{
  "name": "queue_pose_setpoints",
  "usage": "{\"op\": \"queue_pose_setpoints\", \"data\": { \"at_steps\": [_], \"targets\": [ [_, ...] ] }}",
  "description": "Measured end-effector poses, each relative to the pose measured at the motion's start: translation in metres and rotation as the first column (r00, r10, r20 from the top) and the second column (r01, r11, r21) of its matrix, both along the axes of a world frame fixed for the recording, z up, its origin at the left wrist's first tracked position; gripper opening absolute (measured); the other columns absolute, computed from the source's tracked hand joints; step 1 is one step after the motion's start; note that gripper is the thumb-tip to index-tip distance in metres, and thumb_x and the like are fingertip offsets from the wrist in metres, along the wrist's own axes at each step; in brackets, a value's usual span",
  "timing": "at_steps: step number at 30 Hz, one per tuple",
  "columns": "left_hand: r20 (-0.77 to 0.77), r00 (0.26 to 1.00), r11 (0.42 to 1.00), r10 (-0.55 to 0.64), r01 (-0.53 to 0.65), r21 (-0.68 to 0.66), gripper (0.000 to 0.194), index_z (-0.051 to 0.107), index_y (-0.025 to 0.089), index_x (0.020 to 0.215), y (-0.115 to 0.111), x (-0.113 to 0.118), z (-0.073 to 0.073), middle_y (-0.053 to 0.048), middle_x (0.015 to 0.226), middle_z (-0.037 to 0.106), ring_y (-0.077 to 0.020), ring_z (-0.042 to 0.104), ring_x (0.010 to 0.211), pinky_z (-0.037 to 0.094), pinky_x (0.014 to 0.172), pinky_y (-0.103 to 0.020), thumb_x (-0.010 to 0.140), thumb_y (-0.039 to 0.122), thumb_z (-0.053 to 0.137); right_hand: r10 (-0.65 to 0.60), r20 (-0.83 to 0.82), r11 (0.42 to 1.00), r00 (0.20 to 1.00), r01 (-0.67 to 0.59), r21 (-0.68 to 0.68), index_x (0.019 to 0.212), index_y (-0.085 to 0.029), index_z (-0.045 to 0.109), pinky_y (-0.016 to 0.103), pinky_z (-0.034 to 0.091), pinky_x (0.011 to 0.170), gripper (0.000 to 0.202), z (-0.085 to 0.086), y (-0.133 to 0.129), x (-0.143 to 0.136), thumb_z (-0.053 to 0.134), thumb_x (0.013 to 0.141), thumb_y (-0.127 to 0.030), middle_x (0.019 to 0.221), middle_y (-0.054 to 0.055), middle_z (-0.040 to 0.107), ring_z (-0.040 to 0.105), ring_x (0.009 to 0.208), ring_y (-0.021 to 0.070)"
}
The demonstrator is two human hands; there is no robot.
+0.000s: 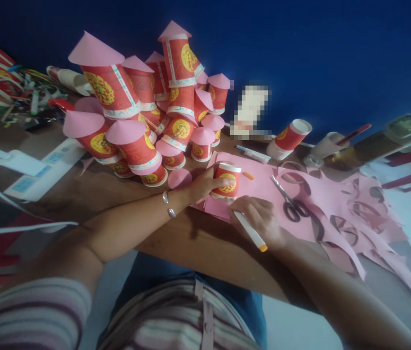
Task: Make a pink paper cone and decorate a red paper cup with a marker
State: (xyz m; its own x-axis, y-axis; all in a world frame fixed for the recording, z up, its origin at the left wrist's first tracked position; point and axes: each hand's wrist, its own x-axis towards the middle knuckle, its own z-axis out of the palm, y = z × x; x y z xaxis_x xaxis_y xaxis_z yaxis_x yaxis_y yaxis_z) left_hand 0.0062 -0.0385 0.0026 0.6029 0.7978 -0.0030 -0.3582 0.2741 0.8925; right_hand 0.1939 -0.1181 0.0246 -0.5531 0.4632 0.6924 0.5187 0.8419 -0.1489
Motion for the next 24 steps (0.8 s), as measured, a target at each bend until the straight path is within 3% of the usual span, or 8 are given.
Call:
{"op": "queue_pose_setpoints", "data": {
  "at_steps": [10,16,24],
  "targets": [
    [-0.039,0.999,1.0,0.022,-0.022,0.0,0.046,0.062,0.016,0.114,0.0015,-0.0013,-0.0074,0.0,0.079,0.067,-0.01,0.062,0.063,0.041,0.051,-0.018,0.08,0.038,0.084,0.004,-0.017,1.0,1.0,-0.004,0.002,0.107,-0.018,0.059,0.026,0.055,0.061,0.013,-0.0052,0.0028,0.002,0.062,0.098,-0.009,0.085,0.005,0.073,0.071,0.07,0.0155],
    [-0.049,0.997,0.999,0.052,-0.053,-0.01,0.051,0.06,0.017,0.118,0.0018,-0.0012,-0.0083,-0.001,0.087,0.07,-0.0119,0.066,0.072,0.049,0.06,-0.021,0.078,0.037,0.085,-0.017,-0.024,1.0,1.0,0.017,0.016,0.106,-0.018,0.058,0.025,0.055,0.061,0.015,-0.0027,0.003,0.0011,0.063,0.097,-0.007,0.085,0.005,0.073,0.071,0.068,0.0151],
    [-0.051,0.997,0.998,0.053,-0.054,-0.015,0.049,0.062,0.017,0.111,0.0012,0.0002,-0.006,0.001,0.082,0.065,-0.01,0.061,0.067,0.046,0.055,-0.019,0.075,0.039,0.086,-0.037,-0.023,0.999,0.999,0.037,0.026,0.105,-0.018,0.058,0.025,0.053,0.059,0.016,-0.0027,0.0019,0.001,0.064,0.095,-0.006,0.084,0.004,0.073,0.07,0.067,0.0148]
  ]
}}
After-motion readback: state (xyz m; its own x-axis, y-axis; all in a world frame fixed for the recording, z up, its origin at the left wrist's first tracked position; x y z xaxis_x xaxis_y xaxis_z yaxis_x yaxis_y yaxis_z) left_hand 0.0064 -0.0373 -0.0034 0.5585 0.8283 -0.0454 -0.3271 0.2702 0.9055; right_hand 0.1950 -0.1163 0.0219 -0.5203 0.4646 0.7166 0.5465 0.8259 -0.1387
